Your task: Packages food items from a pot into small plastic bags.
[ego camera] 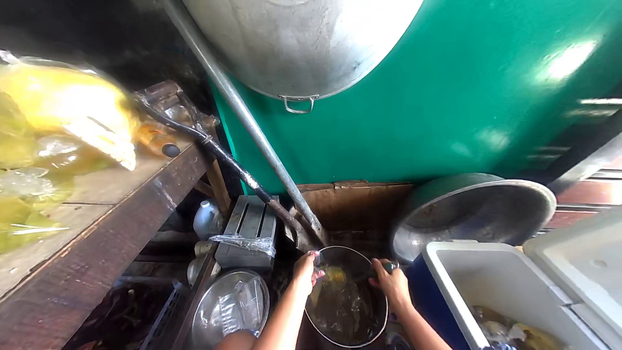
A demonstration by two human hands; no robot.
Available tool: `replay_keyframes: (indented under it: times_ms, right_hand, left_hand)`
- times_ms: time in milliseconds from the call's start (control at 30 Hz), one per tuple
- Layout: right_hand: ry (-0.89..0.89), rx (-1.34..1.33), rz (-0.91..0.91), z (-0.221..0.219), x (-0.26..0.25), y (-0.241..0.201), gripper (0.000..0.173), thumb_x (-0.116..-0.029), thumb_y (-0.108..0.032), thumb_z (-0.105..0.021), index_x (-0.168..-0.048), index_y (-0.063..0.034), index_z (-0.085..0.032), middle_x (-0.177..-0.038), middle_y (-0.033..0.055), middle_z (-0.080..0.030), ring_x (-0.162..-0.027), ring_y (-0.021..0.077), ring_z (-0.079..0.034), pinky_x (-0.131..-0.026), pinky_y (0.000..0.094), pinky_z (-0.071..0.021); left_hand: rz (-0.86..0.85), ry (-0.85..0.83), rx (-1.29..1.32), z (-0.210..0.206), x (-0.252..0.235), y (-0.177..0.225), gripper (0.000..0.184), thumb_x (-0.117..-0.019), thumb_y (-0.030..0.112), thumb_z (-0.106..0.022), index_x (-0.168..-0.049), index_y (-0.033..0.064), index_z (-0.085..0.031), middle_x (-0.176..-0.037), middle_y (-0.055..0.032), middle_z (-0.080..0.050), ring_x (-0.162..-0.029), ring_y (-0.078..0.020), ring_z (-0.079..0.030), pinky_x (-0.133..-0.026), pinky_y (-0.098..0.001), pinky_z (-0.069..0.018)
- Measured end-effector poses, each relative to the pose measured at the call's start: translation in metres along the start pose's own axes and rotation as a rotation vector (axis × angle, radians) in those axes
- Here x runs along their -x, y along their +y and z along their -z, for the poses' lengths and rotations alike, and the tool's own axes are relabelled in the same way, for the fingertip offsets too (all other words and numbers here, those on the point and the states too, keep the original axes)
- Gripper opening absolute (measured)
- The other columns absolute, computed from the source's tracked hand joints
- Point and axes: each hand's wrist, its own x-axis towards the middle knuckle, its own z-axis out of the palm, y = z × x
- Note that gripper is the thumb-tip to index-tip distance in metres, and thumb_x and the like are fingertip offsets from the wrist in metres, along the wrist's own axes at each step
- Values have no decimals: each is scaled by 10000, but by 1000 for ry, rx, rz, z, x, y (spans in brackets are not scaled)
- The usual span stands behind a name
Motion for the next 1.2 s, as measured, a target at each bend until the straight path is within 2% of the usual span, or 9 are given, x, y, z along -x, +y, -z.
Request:
replay_keyframes:
  times_ms: [433,533,633,733,800,933,1000,1067,1200]
  right_hand:
    - [-28,152,279,42,32,-159,238,-1033,-299,-603,-952,-104,-714,-724,44,-719,-580,145,-703,-589,338,-615]
    - [-60,346,589,26,53,-173,238,-1000,-310,-615,-949,-106,-725,-734,46,-699,-650,174,-696,-644,422,-595]
    - [-257,631,906,5,85,-175,304,-989,-322,-594,-1078,-70,-738,-994,138,-733,-890,317,-725,-766,539,-582]
    - [-270,705,1303,-13,98,-161,222,-913,-269,-654,-936,-53,-701,-861,158,-688,-645,319,-692,-509,479,-536]
    - [-180,667,1397,-19,87,-154,196,-855,-264,-682,-875,-69,-690,-793,122,-668,-570,277,-665,-445,441,-512]
    - [-294,784,873,-24,34,-126,344,-988,-338,-563,-1117,-58,-716,-1095,171,-716,-902,361,-724,-742,561,-567]
    - [-402,812,617,-34,2,-87,386,-1019,-347,-520,-1234,-74,-688,-1245,191,-672,-1088,371,-684,-914,564,-540]
    - [-486,801,510,-45,-18,-34,361,-1025,-316,-545,-1265,-84,-684,-1344,215,-621,-1154,385,-660,-976,560,-527]
    - [-561,765,408,-55,-19,50,332,-1030,-271,-583,-1303,-107,-675,-1493,211,-519,-1193,388,-651,-1000,539,-535]
  left_hand:
    - [29,-2,15,-4,5,0,464,-1071,423,-518,-1439,140,-536,-1314,-193,-571,-918,-258,-599,-744,-375,-489]
    - [63,-58,67,-8,10,4,565,-1054,555,-458,-1484,192,-509,-1369,-213,-541,-962,-284,-586,-783,-397,-473]
    - [35,-98,140,-16,12,4,641,-1040,668,-316,-1480,247,-517,-1350,-208,-563,-975,-306,-590,-794,-428,-476]
    - [39,-177,235,-18,-21,-9,729,-1004,721,-352,-1416,157,-559,-1329,-207,-611,-1138,-352,-610,-944,-556,-486]
    - [48,-132,245,-19,-29,-12,589,-1013,621,-486,-1360,158,-597,-1233,-173,-638,-993,-297,-615,-829,-484,-497]
    - [-59,-81,150,-18,-22,-11,368,-1073,339,-538,-1412,205,-589,-1163,-132,-632,-674,-175,-576,-546,-288,-457]
    - [-106,-66,89,-19,-14,-8,343,-1086,323,-515,-1353,137,-624,-1169,-134,-654,-753,-191,-621,-611,-323,-500]
    - [-95,-82,38,-17,-2,-1,338,-1095,300,-503,-1364,133,-625,-1345,-136,-609,-917,-233,-648,-738,-379,-532]
    - [-127,-34,-37,-18,-2,-2,310,-1082,272,-540,-1338,133,-644,-1221,-112,-635,-668,-133,-542,-551,-270,-427]
